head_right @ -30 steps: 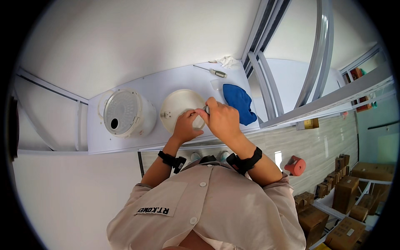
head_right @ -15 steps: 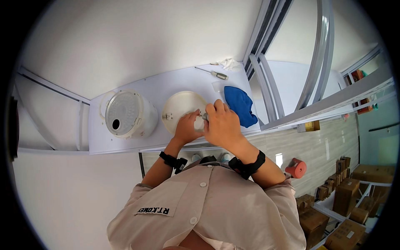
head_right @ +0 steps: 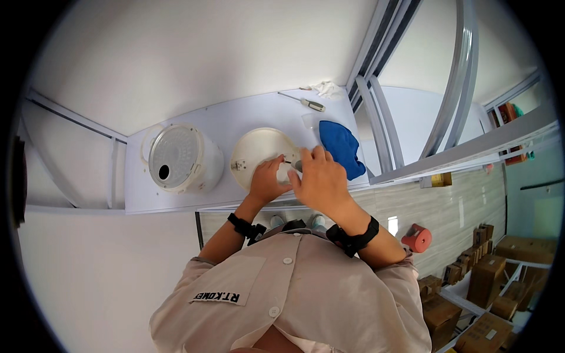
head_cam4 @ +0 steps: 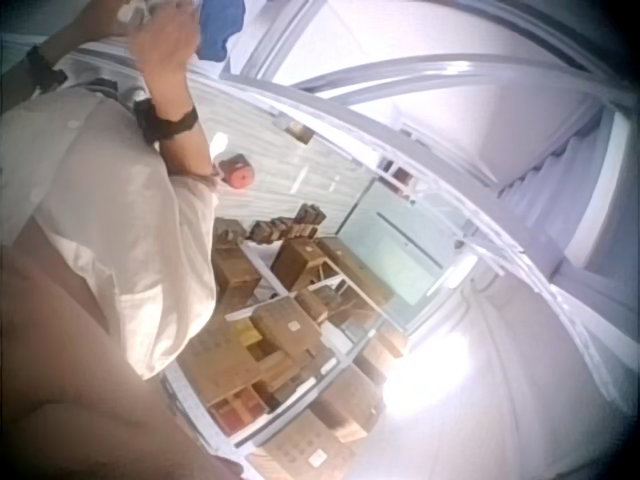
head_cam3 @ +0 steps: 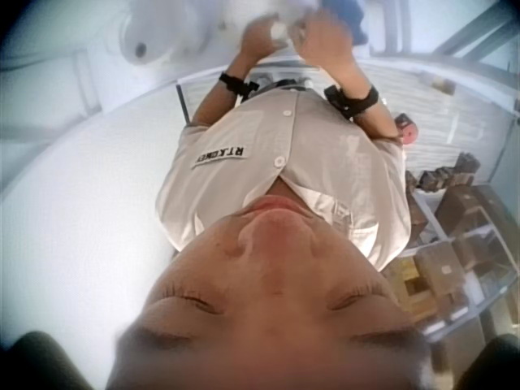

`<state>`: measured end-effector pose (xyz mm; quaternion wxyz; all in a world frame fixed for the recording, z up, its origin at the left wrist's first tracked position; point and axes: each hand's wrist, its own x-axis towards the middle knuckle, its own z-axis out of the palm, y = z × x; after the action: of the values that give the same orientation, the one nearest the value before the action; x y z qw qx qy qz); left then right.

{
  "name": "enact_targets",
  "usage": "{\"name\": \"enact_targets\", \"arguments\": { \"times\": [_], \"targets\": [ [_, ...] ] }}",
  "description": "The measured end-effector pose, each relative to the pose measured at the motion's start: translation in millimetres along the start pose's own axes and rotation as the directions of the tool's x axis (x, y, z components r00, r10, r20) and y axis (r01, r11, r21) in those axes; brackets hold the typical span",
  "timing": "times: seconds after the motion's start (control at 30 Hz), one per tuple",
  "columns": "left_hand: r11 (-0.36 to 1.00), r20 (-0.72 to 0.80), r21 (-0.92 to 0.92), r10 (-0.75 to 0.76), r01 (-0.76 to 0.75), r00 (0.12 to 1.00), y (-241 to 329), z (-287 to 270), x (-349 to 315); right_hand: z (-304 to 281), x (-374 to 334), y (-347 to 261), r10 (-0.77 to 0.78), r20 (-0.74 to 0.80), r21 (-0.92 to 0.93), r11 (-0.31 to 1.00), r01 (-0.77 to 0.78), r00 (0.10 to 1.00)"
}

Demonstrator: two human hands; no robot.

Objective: The person assembles a white plastic appliance component on a workbench. They use a screwdriver to fasten screws into a circular base, then attach a central knob and a handle to the top of the unit.

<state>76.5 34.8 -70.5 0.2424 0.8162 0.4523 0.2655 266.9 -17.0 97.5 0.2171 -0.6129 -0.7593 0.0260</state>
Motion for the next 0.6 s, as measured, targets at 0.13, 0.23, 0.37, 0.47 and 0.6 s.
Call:
{"name": "enact_targets", "arguments": {
  "times": [0.13, 0.23, 0.37, 0.47, 0.6],
  "targets": [
    [0.998, 0.016, -0.045, -0.031, 0.031, 0.999, 1.9, -2.1, 1.5, 7.2, -0.9, 1.6, -0.165, -0.141, 0.108, 0.978, 0.181, 0.976],
    [1.0, 0.016, -0.028, -0.01, 0.011, 1.0, -0.9, -3.1, 0.7, 5.9, 1.3, 1.0, -0.118, -0.074, 0.037, 0.992, 0.121, 0.99],
    [0.999, 0.033, -0.006, -0.032, 0.032, 0.999, -0.9, -4.6, -2.0, -0.6, 6.2, -2.8, 0.095, 0.205, -0.127, 0.99, -0.069, 0.974],
    [0.999, 0.034, -0.038, -0.016, 0.017, 0.999, -1.0, -4.4, -1.8, -3.0, -0.2, 3.3, -0.008, 0.078, -0.102, 0.995, 0.016, 0.997],
    [0.998, -0.038, -0.057, 0.02, -0.022, 0.999, -2.5, 0.8, -1.8, 1.1, 3.8, 11.3, -0.303, -0.214, 0.101, 0.939, 0.329, 0.929]
  ]
}}
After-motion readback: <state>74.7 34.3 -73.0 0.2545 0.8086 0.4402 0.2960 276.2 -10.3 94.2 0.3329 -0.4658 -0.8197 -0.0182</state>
